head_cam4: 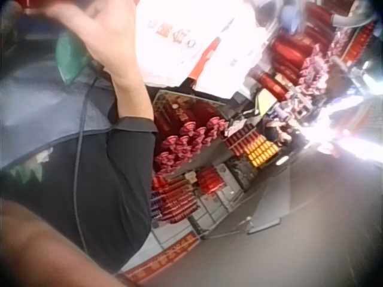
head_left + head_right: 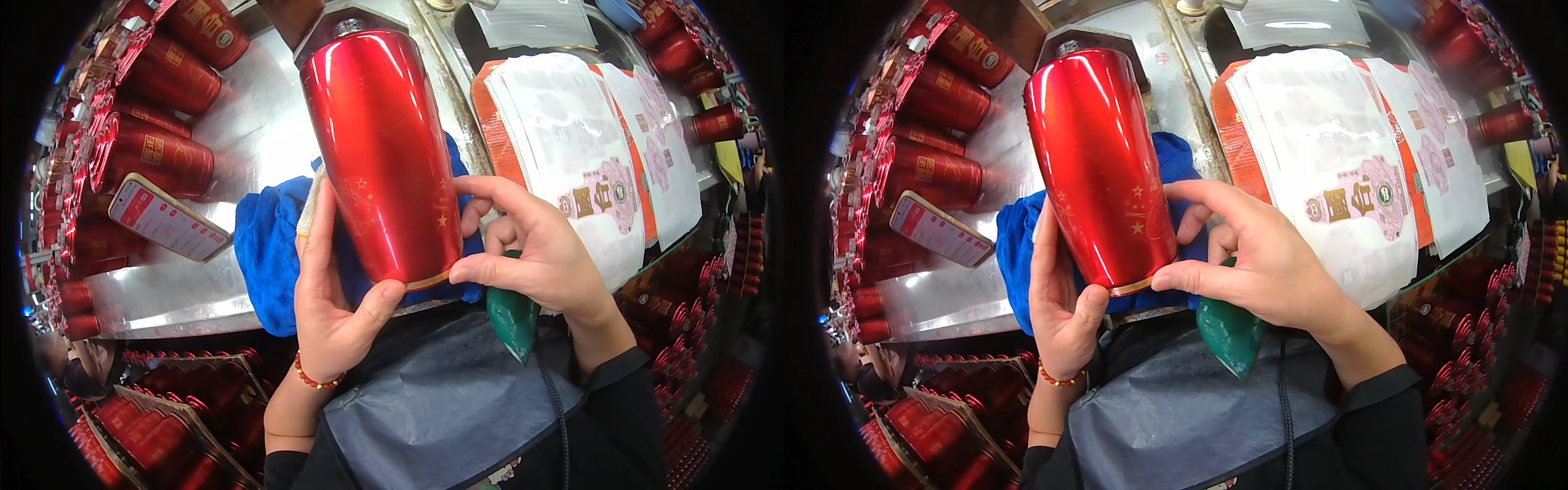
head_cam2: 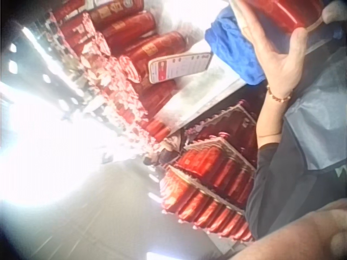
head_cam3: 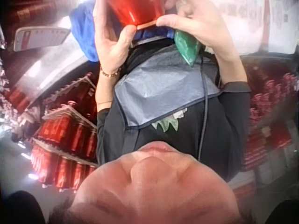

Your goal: The person wipes the surface of red cylindrical cans with a green sponge and a blue cloth. They rotate each can to clean different sides and place the cleaned cans on a nearby tray. The workspace contains many similar red cans and packaging materials.

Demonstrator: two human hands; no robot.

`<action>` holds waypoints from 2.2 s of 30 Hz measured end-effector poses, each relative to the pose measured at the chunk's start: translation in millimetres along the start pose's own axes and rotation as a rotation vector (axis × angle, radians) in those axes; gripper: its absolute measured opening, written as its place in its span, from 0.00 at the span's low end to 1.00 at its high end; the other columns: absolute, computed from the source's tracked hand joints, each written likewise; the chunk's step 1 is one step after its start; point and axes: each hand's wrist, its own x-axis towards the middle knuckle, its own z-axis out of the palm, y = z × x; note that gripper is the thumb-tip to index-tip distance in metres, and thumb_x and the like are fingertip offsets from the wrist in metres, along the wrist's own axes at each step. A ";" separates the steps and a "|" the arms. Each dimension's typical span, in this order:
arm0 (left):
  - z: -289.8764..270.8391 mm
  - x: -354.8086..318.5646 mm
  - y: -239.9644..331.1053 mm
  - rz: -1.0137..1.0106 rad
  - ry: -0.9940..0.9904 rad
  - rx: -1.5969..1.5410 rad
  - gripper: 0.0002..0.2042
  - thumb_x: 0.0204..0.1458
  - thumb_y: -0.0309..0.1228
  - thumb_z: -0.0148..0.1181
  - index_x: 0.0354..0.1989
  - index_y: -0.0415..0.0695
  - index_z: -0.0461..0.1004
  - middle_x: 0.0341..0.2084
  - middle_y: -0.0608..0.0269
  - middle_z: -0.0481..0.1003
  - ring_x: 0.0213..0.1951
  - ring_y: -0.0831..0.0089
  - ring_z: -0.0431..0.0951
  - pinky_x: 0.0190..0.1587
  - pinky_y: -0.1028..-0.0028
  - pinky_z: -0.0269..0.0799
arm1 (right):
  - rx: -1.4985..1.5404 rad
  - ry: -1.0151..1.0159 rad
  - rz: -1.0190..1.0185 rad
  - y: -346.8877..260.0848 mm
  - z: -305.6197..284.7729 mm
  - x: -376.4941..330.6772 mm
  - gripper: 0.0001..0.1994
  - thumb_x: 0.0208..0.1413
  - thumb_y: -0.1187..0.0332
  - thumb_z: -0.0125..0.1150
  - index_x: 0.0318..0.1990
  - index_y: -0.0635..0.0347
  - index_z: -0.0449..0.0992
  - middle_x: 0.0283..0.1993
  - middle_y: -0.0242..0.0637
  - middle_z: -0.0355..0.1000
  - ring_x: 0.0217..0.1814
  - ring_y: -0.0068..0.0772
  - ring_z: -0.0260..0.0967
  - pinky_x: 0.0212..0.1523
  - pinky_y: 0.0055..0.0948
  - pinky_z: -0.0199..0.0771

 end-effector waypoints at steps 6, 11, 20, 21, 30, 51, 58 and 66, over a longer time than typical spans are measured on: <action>3.4 1.6 6.0 -0.054 0.019 -0.098 0.49 0.53 0.32 0.73 0.78 0.34 0.46 0.78 0.48 0.46 0.78 0.57 0.47 0.77 0.60 0.45 | 0.018 -0.006 0.010 0.3 -0.2 0.8 0.37 0.50 0.77 0.78 0.68 0.67 0.66 0.47 0.32 0.70 0.29 0.08 0.67 0.32 0.11 0.65; 3.8 3.5 11.4 -0.100 0.022 -0.132 0.50 0.51 0.31 0.74 0.78 0.35 0.46 0.77 0.49 0.47 0.78 0.57 0.48 0.77 0.60 0.46 | 0.024 -0.007 0.009 1.1 0.1 1.9 0.37 0.50 0.77 0.78 0.68 0.67 0.66 0.47 0.33 0.69 0.28 0.08 0.67 0.32 0.11 0.65; 6.3 6.7 18.2 -0.110 0.012 -0.126 0.52 0.49 0.27 0.74 0.78 0.34 0.44 0.75 0.49 0.49 0.77 0.59 0.51 0.76 0.61 0.48 | 0.022 -0.015 0.016 -0.3 1.0 2.8 0.39 0.50 0.75 0.79 0.68 0.68 0.65 0.46 0.33 0.69 0.28 0.09 0.67 0.31 0.11 0.64; 7.5 6.9 19.9 -0.115 0.016 -0.136 0.53 0.49 0.27 0.75 0.79 0.34 0.43 0.75 0.49 0.49 0.77 0.59 0.51 0.76 0.61 0.48 | 0.015 -0.016 0.011 -0.3 0.8 2.8 0.38 0.50 0.75 0.79 0.68 0.68 0.65 0.46 0.33 0.69 0.28 0.08 0.67 0.31 0.11 0.64; 7.8 7.4 22.1 -0.139 0.015 -0.108 0.54 0.48 0.27 0.75 0.79 0.34 0.41 0.74 0.49 0.51 0.75 0.59 0.54 0.75 0.62 0.50 | 0.013 -0.020 0.012 -2.0 -0.4 3.1 0.38 0.49 0.75 0.79 0.68 0.69 0.65 0.46 0.31 0.69 0.28 0.08 0.67 0.31 0.11 0.63; 6.4 8.4 23.4 -0.155 0.001 -0.184 0.54 0.49 0.27 0.75 0.79 0.34 0.41 0.76 0.48 0.49 0.75 0.59 0.54 0.76 0.62 0.50 | -0.007 -0.028 -0.042 2.3 -2.5 6.5 0.38 0.50 0.68 0.80 0.66 0.70 0.66 0.42 0.35 0.71 0.26 0.15 0.69 0.27 0.16 0.67; -5.4 -33.8 9.4 0.477 0.138 0.515 0.19 0.55 0.29 0.68 0.54 0.35 0.76 0.52 0.44 0.78 0.53 0.52 0.77 0.57 0.61 0.75 | 0.002 -0.066 0.020 -4.3 -5.3 6.9 0.39 0.50 0.74 0.80 0.68 0.70 0.64 0.45 0.33 0.70 0.28 0.10 0.68 0.31 0.13 0.65; 0.5 -30.9 18.4 0.624 -0.004 0.757 0.20 0.40 0.22 0.72 0.46 0.50 0.85 0.49 0.61 0.82 0.54 0.61 0.77 0.51 0.68 0.80 | -0.011 -0.072 0.004 -3.3 -6.2 7.9 0.38 0.49 0.73 0.80 0.67 0.70 0.65 0.45 0.34 0.71 0.27 0.10 0.68 0.31 0.13 0.66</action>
